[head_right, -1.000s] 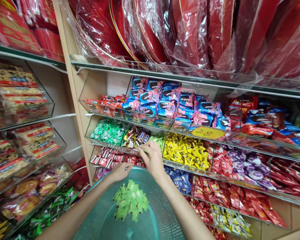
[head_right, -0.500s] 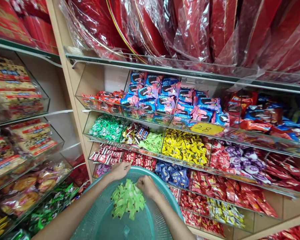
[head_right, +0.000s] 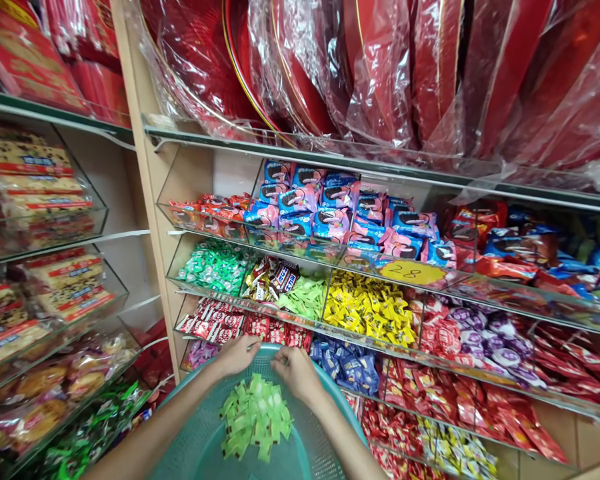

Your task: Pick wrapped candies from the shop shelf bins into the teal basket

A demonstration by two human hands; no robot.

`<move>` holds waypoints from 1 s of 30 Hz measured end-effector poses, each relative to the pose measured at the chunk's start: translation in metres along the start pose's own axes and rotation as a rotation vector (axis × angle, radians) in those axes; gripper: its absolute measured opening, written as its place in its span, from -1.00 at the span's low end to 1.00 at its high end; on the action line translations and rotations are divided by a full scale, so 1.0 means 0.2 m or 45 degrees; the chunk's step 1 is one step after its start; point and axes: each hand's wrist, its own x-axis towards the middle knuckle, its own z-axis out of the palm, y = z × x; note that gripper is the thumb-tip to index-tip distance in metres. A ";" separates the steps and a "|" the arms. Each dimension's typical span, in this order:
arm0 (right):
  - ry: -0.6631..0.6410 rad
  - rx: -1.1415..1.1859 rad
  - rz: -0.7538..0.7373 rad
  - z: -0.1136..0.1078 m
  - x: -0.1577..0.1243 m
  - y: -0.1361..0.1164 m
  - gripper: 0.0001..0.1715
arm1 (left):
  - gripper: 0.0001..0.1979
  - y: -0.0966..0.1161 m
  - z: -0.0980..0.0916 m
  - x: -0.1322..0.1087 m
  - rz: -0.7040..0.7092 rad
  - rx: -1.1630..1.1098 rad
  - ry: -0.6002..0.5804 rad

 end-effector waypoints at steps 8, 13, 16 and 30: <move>0.356 -0.393 -0.238 -0.50 0.21 -0.26 -0.80 | -0.65 -0.01 0.00 0.00 -0.010 -0.026 -0.003; 0.370 -1.051 -0.292 -0.60 0.32 -0.28 -0.81 | -0.65 -0.02 -0.03 -0.01 -0.033 -0.056 -0.010; 0.317 -1.232 -0.284 -0.60 0.34 -0.29 -0.82 | -0.65 -0.02 -0.06 -0.02 -0.046 -0.054 -0.012; 0.503 -1.177 -0.325 -0.58 0.36 -0.24 -0.76 | -0.66 -0.06 -0.04 0.01 -0.015 -0.036 0.031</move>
